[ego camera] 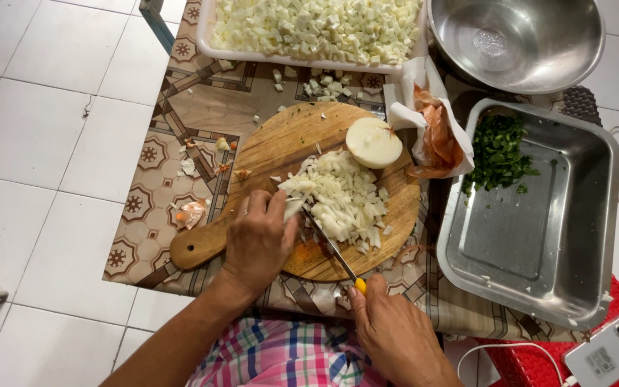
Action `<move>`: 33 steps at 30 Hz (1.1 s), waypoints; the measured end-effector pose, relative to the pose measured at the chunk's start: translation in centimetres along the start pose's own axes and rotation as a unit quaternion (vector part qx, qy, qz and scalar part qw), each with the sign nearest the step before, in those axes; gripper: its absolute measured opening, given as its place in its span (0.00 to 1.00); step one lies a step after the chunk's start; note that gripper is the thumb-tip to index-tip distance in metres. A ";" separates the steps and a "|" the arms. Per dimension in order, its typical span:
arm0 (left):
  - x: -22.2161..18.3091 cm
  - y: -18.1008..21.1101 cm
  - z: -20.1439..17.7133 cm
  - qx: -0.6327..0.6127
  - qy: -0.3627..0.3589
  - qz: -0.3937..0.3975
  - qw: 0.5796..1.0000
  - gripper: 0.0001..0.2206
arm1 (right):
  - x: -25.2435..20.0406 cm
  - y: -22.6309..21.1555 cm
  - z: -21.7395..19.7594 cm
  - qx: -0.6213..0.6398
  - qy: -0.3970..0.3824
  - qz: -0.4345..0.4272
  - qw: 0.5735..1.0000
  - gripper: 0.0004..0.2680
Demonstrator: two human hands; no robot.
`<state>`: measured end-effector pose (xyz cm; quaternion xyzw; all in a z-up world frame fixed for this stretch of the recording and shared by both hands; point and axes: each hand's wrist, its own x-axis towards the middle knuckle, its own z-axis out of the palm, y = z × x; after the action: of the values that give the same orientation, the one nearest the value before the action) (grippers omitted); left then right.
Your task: Dicing an onion on a wooden cutting board using a small knife in a food preparation area.
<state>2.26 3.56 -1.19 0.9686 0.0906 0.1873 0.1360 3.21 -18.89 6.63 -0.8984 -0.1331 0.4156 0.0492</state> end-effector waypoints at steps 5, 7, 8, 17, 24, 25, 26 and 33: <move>0.3 -1.5 -1.0 -0.014 -0.006 0.026 1.000 0.09 | -0.1 -0.1 -0.5 0.007 -0.020 0.013 1.000 0.16; 0.0 -1.9 -1.8 -0.010 -0.011 0.030 0.999 0.10 | -0.2 -0.1 -0.7 0.009 -0.026 0.020 0.999 0.16; -0.3 -2.1 -2.2 -0.017 -0.052 0.042 0.998 0.13 | -0.3 -0.1 -0.7 0.016 -0.023 0.014 1.000 0.16; -2.9 -2.9 -1.4 0.024 -0.087 0.122 0.988 0.25 | -0.1 -3.0 -2.5 -0.048 0.018 0.019 0.999 0.13; -3.6 -2.7 -1.3 0.035 -0.016 0.126 0.991 0.20 | 0.4 -3.8 -3.5 -0.098 0.011 -0.008 0.995 0.12; -3.5 -2.6 -1.1 0.034 -0.016 0.126 0.991 0.20 | 0.5 -3.6 -3.8 -0.099 0.010 -0.007 0.995 0.12; -3.5 -2.5 -0.8 0.038 0.011 0.137 0.990 0.19 | 0.7 -3.5 -4.1 -0.091 0.022 0.004 0.996 0.13; -2.4 -0.2 -0.7 -0.035 0.083 0.144 0.986 0.07 | -1.1 -2.9 -5.6 -0.026 0.024 0.050 0.998 0.12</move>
<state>-0.19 3.35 -1.41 0.9473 -0.0451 0.2878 0.1333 6.24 -16.32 11.64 -0.9146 -0.0977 0.3924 0.0083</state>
